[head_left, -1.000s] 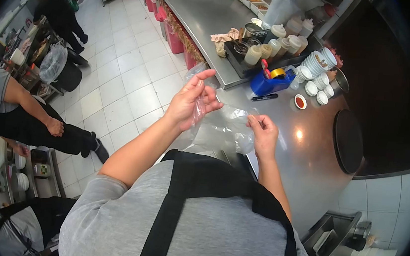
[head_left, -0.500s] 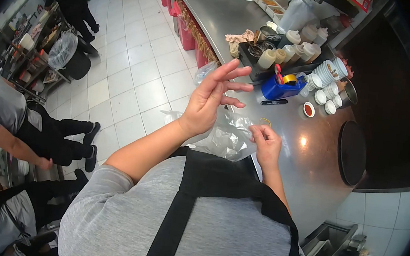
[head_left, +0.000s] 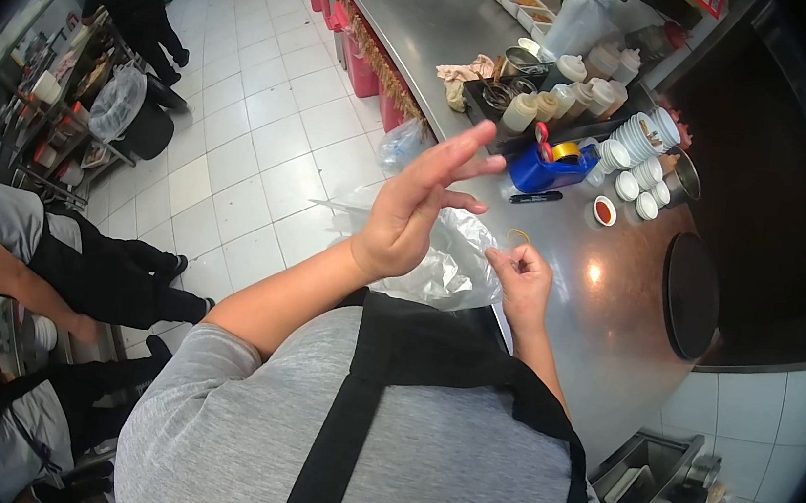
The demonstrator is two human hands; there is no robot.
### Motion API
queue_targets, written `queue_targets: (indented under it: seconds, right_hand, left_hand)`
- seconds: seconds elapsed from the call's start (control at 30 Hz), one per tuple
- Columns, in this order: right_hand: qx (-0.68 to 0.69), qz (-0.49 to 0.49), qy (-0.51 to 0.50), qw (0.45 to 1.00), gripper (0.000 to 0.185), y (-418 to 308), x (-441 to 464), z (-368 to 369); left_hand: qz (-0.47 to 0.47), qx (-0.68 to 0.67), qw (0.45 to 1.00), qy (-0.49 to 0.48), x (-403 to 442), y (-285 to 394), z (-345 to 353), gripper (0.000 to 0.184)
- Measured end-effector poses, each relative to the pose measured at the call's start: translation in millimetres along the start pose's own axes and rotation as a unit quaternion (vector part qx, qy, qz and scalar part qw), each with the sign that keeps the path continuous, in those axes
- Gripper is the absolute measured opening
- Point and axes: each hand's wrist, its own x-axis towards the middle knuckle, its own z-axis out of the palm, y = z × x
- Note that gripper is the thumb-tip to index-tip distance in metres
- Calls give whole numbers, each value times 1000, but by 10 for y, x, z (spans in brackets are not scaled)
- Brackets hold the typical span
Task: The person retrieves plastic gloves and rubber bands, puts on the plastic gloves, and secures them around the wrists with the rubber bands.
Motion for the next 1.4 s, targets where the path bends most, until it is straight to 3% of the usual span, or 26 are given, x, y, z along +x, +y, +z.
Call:
queue_targets:
  seconds: [0.17, 0.37, 0.57, 0.67, 0.77, 0.87, 1.0, 1.03, 1.13, 1.23, 1.33, 1.4]
  right_hand:
    - [18, 6, 19, 1000, 15, -30, -14, 70]
    - [10, 10, 31, 999, 19, -21, -16, 71]
    - [6, 6, 58, 998, 34, 59, -3, 62]
    - [-27, 3, 98, 995, 43, 14, 34, 66]
    - [-27, -22, 133, 990, 47, 24, 153, 113]
    - [64, -3, 113, 991, 42, 46, 182, 129]
    - [306, 85, 24, 948, 22, -215, 97, 205]
    - [364, 113, 0, 925, 16, -291, 77, 200]
    - [357, 106, -19, 928, 8, -243, 91, 126]
    - [309, 108, 10, 945, 8, -58, 117, 33]
    - [154, 51, 73, 984, 7, 175, 154, -91]
    - [108, 74, 94, 987, 6, 229, 155, -167]
  left_hand:
    - [132, 164, 976, -47, 37, -22, -3, 57]
    - [112, 188, 976, -4, 20, -98, 3, 51]
    - [-24, 64, 990, 120, -44, -120, 96, 41]
    - [-208, 12, 976, 61, -181, -161, 49, 30]
    - [-372, -60, 925, 41, -410, -304, 196, 17]
    - [-472, 74, 878, -35, -424, -346, 393, 15]
    - [-421, 204, 880, -85, -360, -442, 314, 13]
    - [-425, 180, 885, -52, -374, -514, 298, 13]
    - [-427, 166, 886, -68, -310, -577, 200, 12]
    - [-461, 45, 885, -46, -265, -627, 143, 8]
    - [-494, -64, 867, -5, -197, -633, 27, 9]
    - [-511, -92, 855, 3, -180, -637, -33, 10]
